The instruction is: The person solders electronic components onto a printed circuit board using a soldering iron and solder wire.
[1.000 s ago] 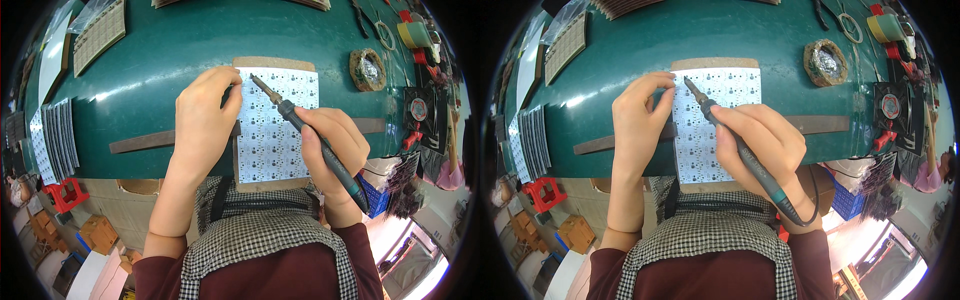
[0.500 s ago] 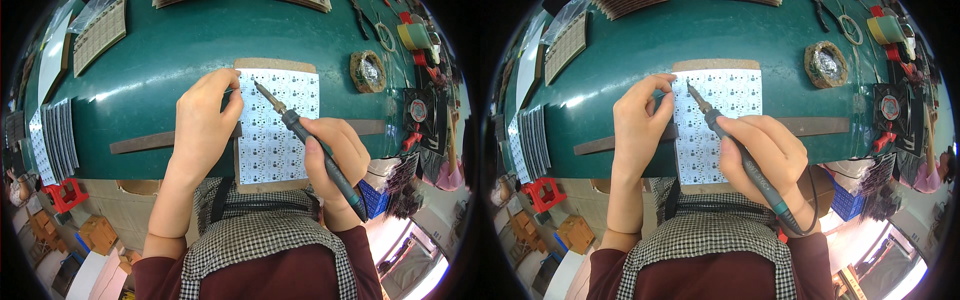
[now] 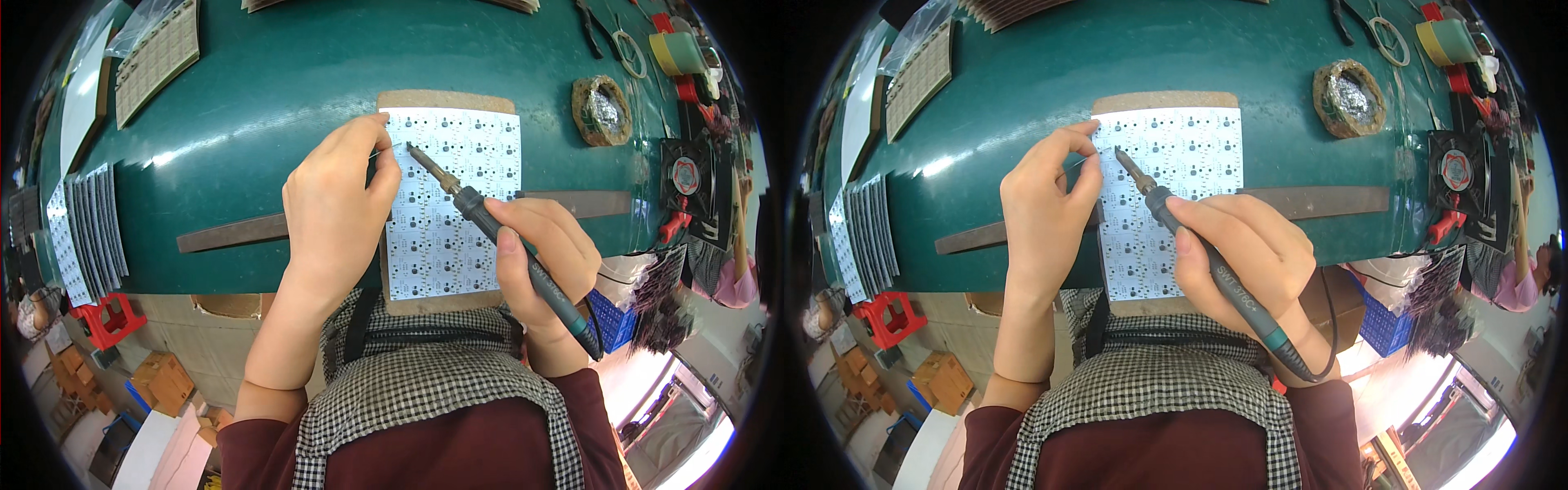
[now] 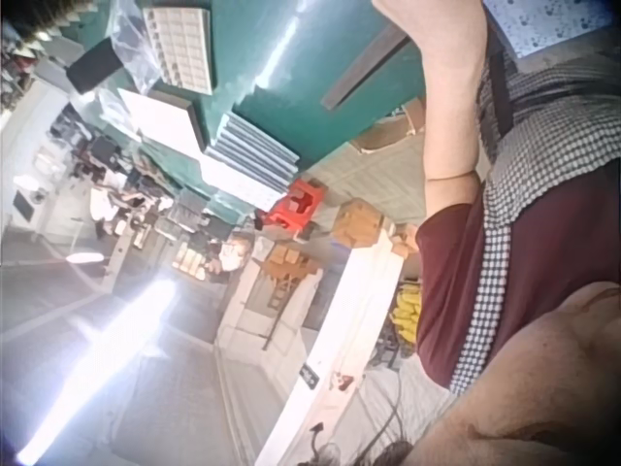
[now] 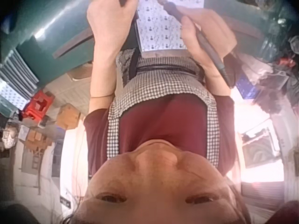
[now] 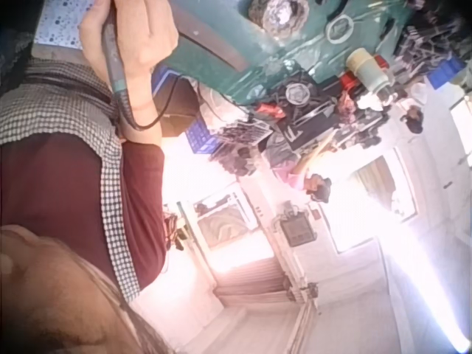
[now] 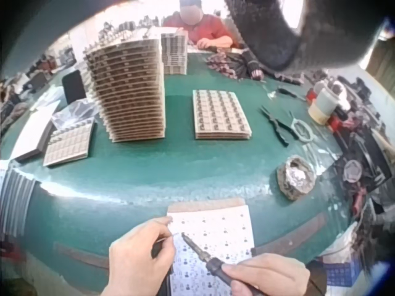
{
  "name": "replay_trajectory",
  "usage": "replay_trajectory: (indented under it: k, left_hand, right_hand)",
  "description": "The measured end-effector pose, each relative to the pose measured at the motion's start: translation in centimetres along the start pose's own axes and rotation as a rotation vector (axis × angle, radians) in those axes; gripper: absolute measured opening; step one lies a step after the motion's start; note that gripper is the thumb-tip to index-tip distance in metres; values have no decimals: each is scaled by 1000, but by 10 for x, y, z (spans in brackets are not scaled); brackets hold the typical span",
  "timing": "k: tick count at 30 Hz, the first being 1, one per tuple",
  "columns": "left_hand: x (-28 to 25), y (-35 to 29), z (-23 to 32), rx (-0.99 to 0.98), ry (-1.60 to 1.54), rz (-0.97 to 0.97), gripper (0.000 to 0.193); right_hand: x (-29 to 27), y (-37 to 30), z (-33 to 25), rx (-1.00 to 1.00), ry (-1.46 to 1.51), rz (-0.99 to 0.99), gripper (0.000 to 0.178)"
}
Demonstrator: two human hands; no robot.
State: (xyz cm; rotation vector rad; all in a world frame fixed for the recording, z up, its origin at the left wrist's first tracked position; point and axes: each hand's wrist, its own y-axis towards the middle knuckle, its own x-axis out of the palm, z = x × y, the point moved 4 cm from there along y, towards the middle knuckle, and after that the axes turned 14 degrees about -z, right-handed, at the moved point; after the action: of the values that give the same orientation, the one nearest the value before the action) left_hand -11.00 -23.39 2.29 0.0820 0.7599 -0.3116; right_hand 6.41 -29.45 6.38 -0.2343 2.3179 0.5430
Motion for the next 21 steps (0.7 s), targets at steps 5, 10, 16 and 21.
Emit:
replay_trajectory:
  k: [5, 10, 16, 21]
  left_hand:
    - [4, -1, -2, 47, 65, 47, 8]
    - [7, -1, -4, 62, 25, 78, 7]
    - [8, -2, -3, 72, 37, 92, 7]
    - [6, -2, -5, 87, 38, 77, 7]
  right_hand:
    - [1, 0, 2, -1, 12, 5, 25]
    - [4, 0, 3, -7, 11, 15, 26]
    - [4, 1, 3, -9, 7, 14, 27]
    - [4, -1, 2, -15, -3, 18, 25]
